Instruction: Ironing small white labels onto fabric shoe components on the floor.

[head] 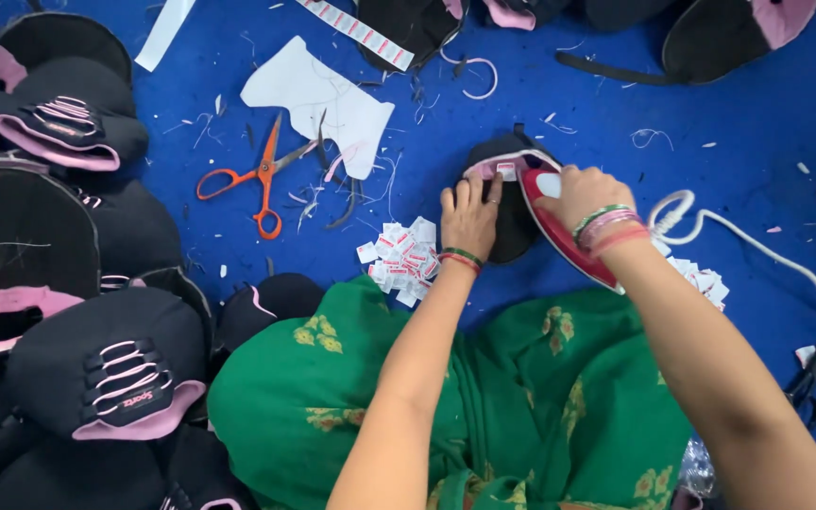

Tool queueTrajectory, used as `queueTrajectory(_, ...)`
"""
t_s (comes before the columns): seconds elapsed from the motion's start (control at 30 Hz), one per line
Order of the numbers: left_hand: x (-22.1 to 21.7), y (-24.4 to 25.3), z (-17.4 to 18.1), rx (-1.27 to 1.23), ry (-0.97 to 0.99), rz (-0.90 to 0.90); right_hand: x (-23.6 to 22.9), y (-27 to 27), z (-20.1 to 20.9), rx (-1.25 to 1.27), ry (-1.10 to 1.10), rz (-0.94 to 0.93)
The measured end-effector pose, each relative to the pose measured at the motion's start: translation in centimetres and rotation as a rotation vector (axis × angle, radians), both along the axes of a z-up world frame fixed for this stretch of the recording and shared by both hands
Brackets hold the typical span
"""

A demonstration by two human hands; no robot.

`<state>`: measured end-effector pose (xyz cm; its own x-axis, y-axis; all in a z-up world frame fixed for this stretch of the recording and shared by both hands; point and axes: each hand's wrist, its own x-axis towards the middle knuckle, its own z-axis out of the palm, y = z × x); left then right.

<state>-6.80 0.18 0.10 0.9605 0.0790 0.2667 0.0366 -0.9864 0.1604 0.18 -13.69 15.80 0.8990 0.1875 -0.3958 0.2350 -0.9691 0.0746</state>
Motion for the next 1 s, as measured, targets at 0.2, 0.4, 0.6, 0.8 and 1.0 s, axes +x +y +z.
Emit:
queueTrajectory(0.2,-0.7,1.3,4.2,-0.227,-0.197,0.012,0.3,0.6,2.5,0.127,-0.016,-0.119)
queueTrajectory(0.4,-0.2,1.0,4.4,-0.678,-0.186,0.16,1.9,0.7,-2.9,0.193,0.031,-0.105)
queueTrajectory(0.6,0.8,0.8,2.1,-0.548,-0.203,-0.003,0.8,-2.5,1.6,0.183,0.051,-0.12)
queueTrajectory(0.8,2.0,-2.2,0.6,-0.273,-0.104,-0.074,0.6,-4.3,4.3,0.096,0.038,-0.087)
queueTrajectory(1.0,0.8,-2.9,0.5,-0.182,0.012,-0.006,-0.2,-3.9,3.0,0.184,-0.004,-0.028)
